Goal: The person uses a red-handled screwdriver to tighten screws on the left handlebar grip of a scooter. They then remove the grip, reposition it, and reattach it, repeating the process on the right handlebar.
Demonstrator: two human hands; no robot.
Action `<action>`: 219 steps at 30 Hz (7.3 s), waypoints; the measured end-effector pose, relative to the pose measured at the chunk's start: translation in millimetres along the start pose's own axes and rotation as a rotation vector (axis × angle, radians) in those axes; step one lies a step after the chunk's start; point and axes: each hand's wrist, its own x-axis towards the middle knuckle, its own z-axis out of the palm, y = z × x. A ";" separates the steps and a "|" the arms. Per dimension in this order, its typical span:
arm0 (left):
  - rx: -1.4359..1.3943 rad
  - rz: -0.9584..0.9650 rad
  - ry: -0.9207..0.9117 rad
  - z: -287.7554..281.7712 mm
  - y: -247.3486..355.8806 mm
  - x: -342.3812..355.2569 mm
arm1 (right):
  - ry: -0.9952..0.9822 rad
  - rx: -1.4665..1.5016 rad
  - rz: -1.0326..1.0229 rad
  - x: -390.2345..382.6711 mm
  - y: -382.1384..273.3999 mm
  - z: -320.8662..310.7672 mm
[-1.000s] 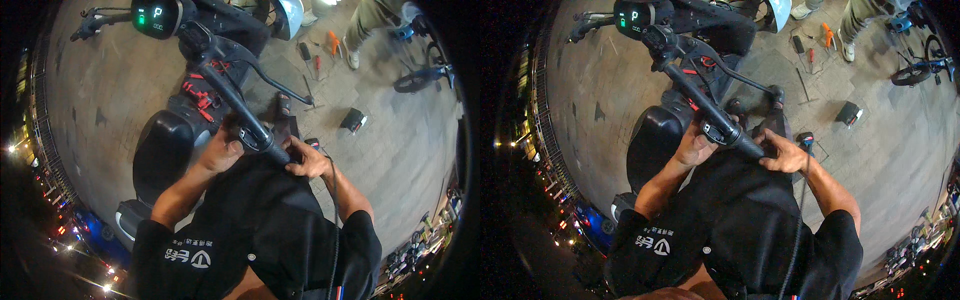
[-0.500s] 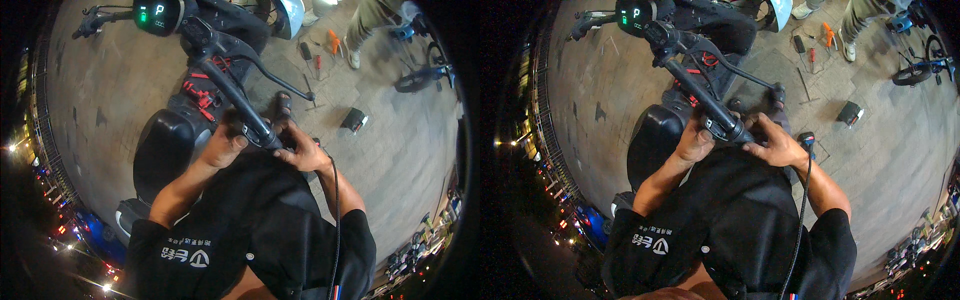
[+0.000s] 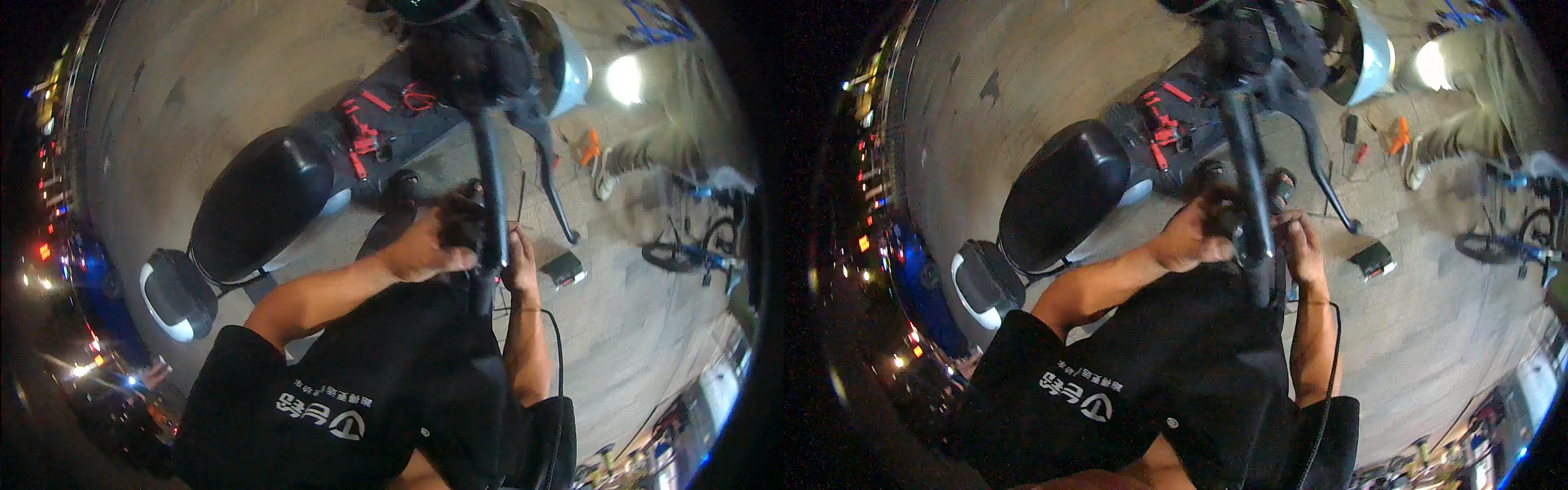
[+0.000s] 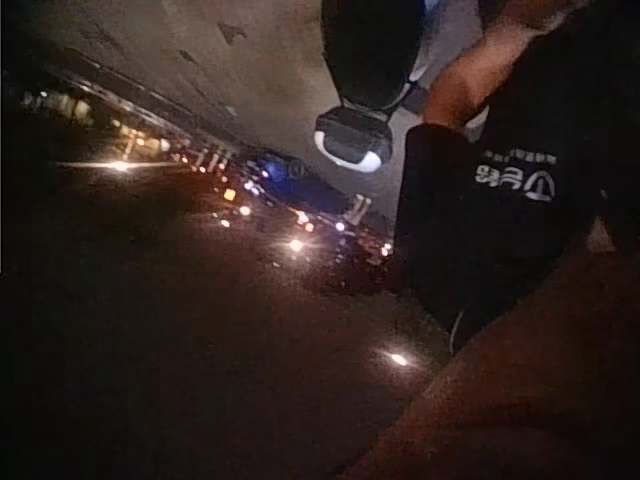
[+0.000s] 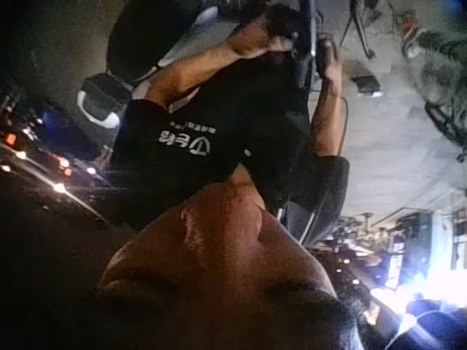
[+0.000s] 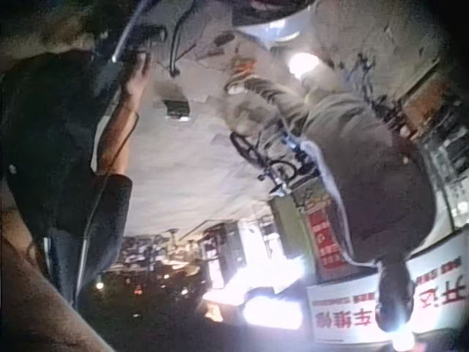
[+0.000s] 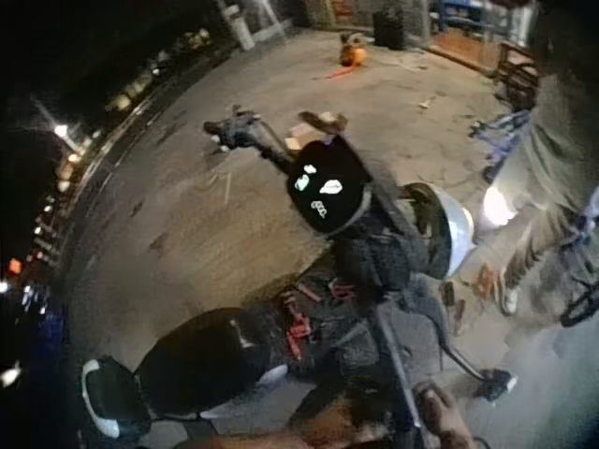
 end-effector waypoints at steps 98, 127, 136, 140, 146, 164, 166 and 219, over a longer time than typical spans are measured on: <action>-0.172 0.267 0.313 25.3 -46.1 0.6 | -0.064 -0.199 -0.529 14.5 -59.5 27.2; 0.484 0.247 0.207 23.8 30.6 22.3 | 0.011 -0.405 -0.330 -46.9 -69.0 43.7; 0.398 0.327 0.209 22.0 21.5 26.8 | -0.028 -0.436 -0.309 -46.9 -62.7 32.3; 0.278 0.300 0.181 29.1 23.4 25.0 | -0.044 -0.532 -0.383 -47.8 -69.7 32.3; 0.334 0.295 0.220 31.4 22.8 23.9 | -0.071 -0.439 -0.288 -48.8 -66.0 28.2; 0.145 0.316 0.421 45.2 -6.8 12.8 | -0.192 -0.001 -0.111 147.8 -107.8 48.4; 0.174 0.334 0.415 42.6 -5.4 15.1 | -0.360 0.002 -0.030 187.7 -117.8 70.2; -0.046 0.480 0.533 66.9 -64.0 0.3 | -0.678 1.974 1.822 246.1 -72.9 43.7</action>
